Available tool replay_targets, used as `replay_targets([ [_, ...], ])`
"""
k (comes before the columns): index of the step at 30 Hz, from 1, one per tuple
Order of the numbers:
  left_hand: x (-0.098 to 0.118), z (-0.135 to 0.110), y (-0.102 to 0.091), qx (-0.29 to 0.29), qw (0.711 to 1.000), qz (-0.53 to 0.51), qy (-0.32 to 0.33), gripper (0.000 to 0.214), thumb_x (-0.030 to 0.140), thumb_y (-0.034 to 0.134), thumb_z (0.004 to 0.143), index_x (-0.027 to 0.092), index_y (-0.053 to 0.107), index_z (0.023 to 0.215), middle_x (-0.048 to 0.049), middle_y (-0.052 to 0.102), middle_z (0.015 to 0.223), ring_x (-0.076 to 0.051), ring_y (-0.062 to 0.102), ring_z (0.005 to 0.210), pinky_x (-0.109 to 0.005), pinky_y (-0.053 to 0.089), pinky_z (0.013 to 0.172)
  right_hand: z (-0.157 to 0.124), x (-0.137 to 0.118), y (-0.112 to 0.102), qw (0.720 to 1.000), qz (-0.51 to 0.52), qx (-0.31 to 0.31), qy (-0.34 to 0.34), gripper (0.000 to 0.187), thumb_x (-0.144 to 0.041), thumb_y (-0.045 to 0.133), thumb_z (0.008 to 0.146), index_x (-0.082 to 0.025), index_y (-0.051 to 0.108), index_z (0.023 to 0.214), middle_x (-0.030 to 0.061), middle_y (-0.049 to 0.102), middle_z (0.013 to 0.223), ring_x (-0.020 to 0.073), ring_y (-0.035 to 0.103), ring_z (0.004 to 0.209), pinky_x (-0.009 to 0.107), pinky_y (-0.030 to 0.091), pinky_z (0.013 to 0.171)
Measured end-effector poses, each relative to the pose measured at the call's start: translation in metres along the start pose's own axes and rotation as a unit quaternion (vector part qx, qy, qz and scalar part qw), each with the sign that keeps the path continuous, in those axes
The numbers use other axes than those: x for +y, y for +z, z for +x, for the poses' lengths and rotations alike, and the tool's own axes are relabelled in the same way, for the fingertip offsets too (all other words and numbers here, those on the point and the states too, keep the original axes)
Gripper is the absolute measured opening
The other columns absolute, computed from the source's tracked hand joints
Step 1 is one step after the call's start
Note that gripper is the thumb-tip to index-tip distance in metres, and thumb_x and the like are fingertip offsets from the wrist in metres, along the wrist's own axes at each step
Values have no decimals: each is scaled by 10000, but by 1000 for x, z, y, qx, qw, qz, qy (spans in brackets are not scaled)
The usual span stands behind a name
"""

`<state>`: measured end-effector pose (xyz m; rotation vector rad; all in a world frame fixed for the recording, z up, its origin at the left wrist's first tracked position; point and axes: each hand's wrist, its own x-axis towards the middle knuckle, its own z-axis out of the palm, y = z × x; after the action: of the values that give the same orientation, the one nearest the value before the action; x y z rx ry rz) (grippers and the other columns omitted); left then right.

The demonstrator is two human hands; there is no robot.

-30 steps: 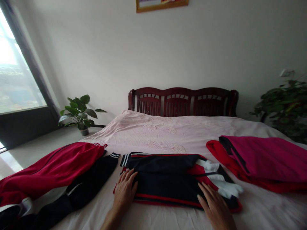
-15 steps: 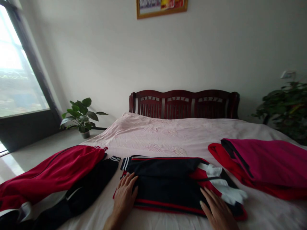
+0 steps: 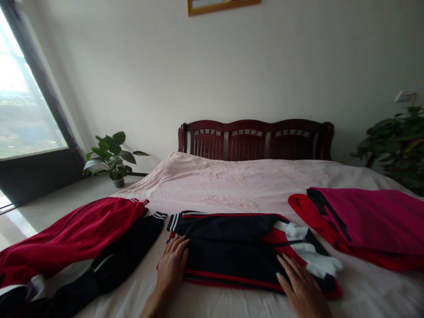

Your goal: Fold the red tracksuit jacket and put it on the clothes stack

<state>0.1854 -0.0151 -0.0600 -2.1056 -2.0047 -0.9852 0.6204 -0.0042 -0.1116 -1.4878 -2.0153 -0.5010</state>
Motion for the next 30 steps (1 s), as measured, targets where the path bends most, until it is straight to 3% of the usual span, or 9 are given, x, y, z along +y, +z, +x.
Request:
replay_targets([
  [5, -1, -1, -2, 18, 998, -59, -28, 355, 296, 412, 966, 272, 710, 1155, -29, 695, 1277, -236, 591, 1248, -441, 467, 1081, 1, -1, -3, 1000, 1, -3, -4, 530, -521, 373, 974, -220, 556, 1370, 95, 617, 1368, 284, 583, 1242, 457, 501, 985],
  [10, -8, -2, -4, 47, 988, -111, -101, 358, 329, 414, 951, 260, 687, 1172, -48, 678, 1276, -232, 617, 1201, -413, 483, 1047, 2, -2, -6, 1000, 3, -10, -9, 526, -513, 363, 978, -224, 557, 1371, 96, 610, 1379, 279, 579, 1252, 455, 491, 1000],
  [14, -20, -1, -5, 28, 984, -116, -133, 392, 374, 402, 947, 243, 653, 1218, -54, 657, 1293, -222, 608, 1214, -375, 468, 1057, 2, -5, -10, 1000, 9, -28, 12, 521, -524, 374, 974, -225, 584, 1345, 95, 627, 1358, 286, 588, 1238, 465, 488, 1006],
  [17, -23, 4, -9, -22, 987, -75, -143, 412, 366, 378, 956, 244, 625, 1261, -53, 640, 1326, -216, 610, 1213, -351, 473, 1031, 7, -8, -11, 998, 33, -35, 48, 505, -504, 372, 978, -205, 624, 1296, 105, 650, 1321, 283, 601, 1218, 463, 483, 1016],
  [21, -14, 19, -23, -97, 987, 43, -124, 402, 353, 358, 978, 254, 633, 1255, -54, 650, 1325, -252, 582, 1238, -424, 407, 1067, 39, -16, -15, 990, 65, -77, 96, 490, -418, 332, 996, -148, 644, 1260, 129, 682, 1265, 262, 620, 1187, 423, 471, 1029],
  [25, 2, 34, -31, -133, 981, 126, -70, 405, 442, 467, 946, 216, 654, 1226, -91, 666, 1275, -285, 568, 1231, -443, 358, 1083, 88, -34, -24, 978, 25, -158, 137, 458, -390, 373, 998, -124, 638, 1258, 145, 701, 1216, 277, 634, 1147, 403, 451, 1003],
  [30, 9, 37, -34, -156, 974, 154, -55, 346, 373, 506, 912, 227, 666, 1181, -94, 676, 1205, -274, 580, 1180, -425, 361, 1053, 108, -56, -30, 959, 18, -244, 145, 305, -403, 487, 953, -209, 722, 959, 96, 762, 973, 244, 695, 960, 308, 454, 797],
])
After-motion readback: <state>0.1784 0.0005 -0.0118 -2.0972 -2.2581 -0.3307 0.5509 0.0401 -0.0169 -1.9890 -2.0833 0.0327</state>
